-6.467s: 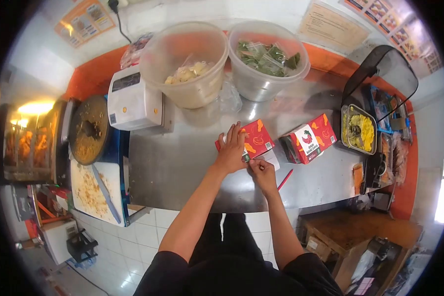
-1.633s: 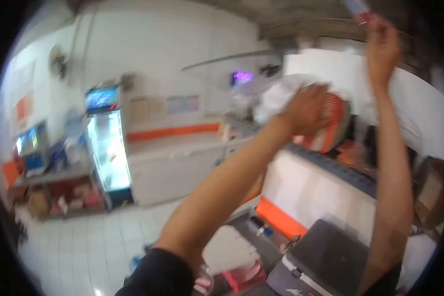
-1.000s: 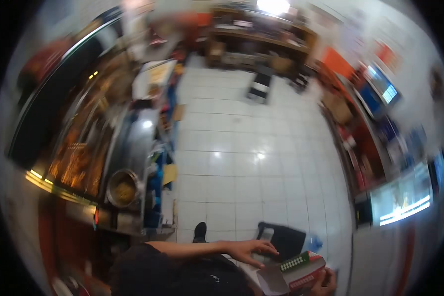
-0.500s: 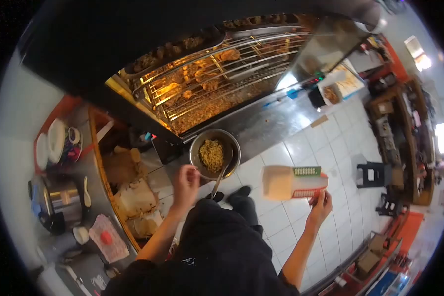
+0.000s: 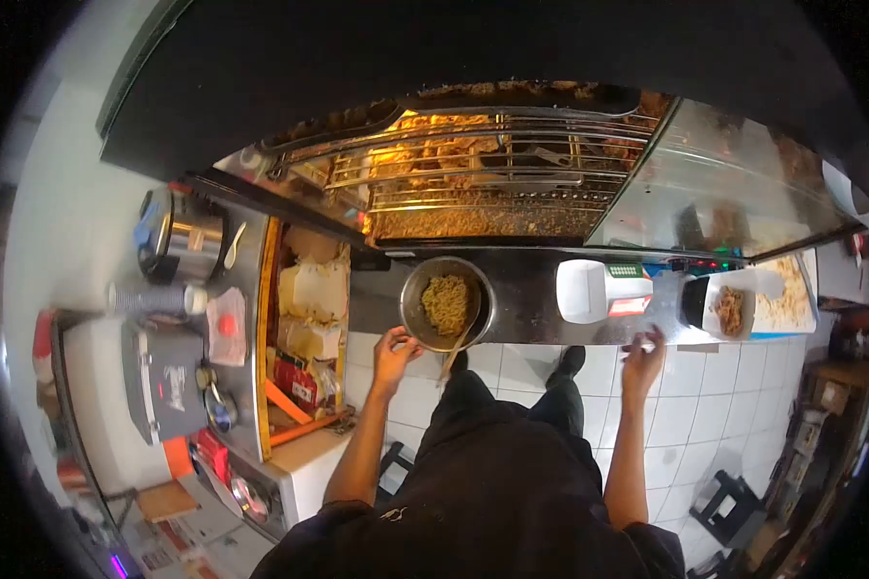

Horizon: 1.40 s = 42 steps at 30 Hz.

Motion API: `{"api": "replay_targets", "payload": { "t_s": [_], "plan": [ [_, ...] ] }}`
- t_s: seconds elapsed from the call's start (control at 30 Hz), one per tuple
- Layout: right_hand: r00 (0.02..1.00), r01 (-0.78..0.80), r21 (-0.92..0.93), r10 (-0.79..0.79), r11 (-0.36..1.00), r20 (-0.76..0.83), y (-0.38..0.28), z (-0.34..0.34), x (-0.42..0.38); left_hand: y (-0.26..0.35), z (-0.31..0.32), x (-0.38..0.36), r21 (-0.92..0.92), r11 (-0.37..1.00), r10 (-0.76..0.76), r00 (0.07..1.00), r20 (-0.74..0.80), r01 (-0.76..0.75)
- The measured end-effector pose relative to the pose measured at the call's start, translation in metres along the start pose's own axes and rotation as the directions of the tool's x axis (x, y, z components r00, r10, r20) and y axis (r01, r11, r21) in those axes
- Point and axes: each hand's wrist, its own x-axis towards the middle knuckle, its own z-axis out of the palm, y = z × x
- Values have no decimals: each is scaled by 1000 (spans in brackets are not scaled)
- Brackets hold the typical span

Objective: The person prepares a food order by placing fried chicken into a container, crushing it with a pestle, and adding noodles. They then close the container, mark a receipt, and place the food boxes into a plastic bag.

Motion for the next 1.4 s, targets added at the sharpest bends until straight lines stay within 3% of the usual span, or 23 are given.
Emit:
{"api": "replay_targets", "payload": {
  "t_s": [0.03, 0.07, 0.1, 0.17, 0.23, 0.27, 0.3, 0.33, 0.4, 0.5, 0.6, 0.67, 0.7, 0.8, 0.9, 1.0, 1.07, 1.17, 1.2, 1.27, 1.3, 1.33, 1.4],
  "plan": [
    [980, -139, 28, 133, 990, 150, -20, 10, -7, 8, 18, -13, 79, 997, -7, 999, -31, 9],
    [911, -101, -120, 141, 988, 388, -19, 21, -15, 12, 35, -22, 155, 988, -11, 998, -56, 20],
    [821, -201, -81, 213, 976, 529, -47, 40, -34, 10, 52, -30, 109, 994, 28, 999, -30, -25],
    [587, -228, -179, 282, 957, 759, -85, 72, -58, 7, 74, -43, 9, 993, 115, 993, 26, -115],
    [566, 191, -174, 36, 966, 823, -96, 97, -75, 20, 80, -46, 278, 946, 118, 975, 190, -169],
    [589, 256, -170, -14, 952, 808, -85, 107, -77, 21, 84, -47, 392, 896, 106, 957, 270, -210],
    [631, 442, -229, -119, 867, 766, -65, 117, -74, 8, 89, -49, 314, 898, 230, 938, 261, -308],
    [642, 602, -296, -229, 741, 732, -67, 120, -70, 7, 90, -48, 265, 927, 209, 953, 219, -264],
    [680, 621, -434, -173, 652, 713, -79, 113, -60, 8, 85, -39, 168, 971, 144, 979, 142, -167],
    [657, 701, -519, -159, 489, 737, -117, 113, -47, -9, 90, -19, -16, 963, 263, 951, -162, -269],
    [641, 741, -558, -146, 374, 753, -183, 93, -53, 20, 79, -24, 100, 938, 346, 913, -217, -332],
    [648, 747, -591, -138, 304, 749, -210, 82, -66, 8, 78, -12, 73, 886, 462, 865, -196, -457],
    [666, 732, -613, -121, 296, 736, -212, 84, -70, 11, 76, -12, 60, 855, 517, 836, -185, -515],
    [579, 801, -526, -143, 286, 803, -186, 104, -79, 18, 65, -18, 151, 824, 557, 830, -40, -546],
    [599, 758, -524, -96, 389, 795, -162, 127, -89, 10, 69, -1, 172, 682, 726, 686, -41, -711],
    [579, 730, -474, -76, 493, 812, -141, 130, -98, 9, 60, -4, -6, 883, 467, 877, 116, -469],
    [592, 687, -444, -88, 575, 801, -124, 131, -94, 11, 61, -5, -27, 887, 462, 883, 87, -461],
    [458, 769, -152, -370, 621, 808, -113, 125, -81, 15, 59, -5, 30, 890, 449, 887, 106, -455],
    [536, 608, -207, -204, 767, 819, -112, 125, -77, 17, 58, -3, 65, 888, 446, 887, 122, -456],
    [572, 201, -326, 160, 924, 805, -108, 122, -71, 4, 70, 5, -135, 819, 569, 820, 67, -558],
    [517, 140, -341, 225, 930, 826, -104, 121, -66, 0, 75, 8, -232, 765, 624, 781, 32, -601],
    [475, -93, -290, 299, 952, 828, -97, 121, -64, 15, 72, 0, -308, 806, 549, 832, 73, -505],
    [343, -534, -175, 401, 827, 850, -85, 119, -64, 41, 62, -21, -437, 854, 389, 905, 172, -284]
  ]
}}
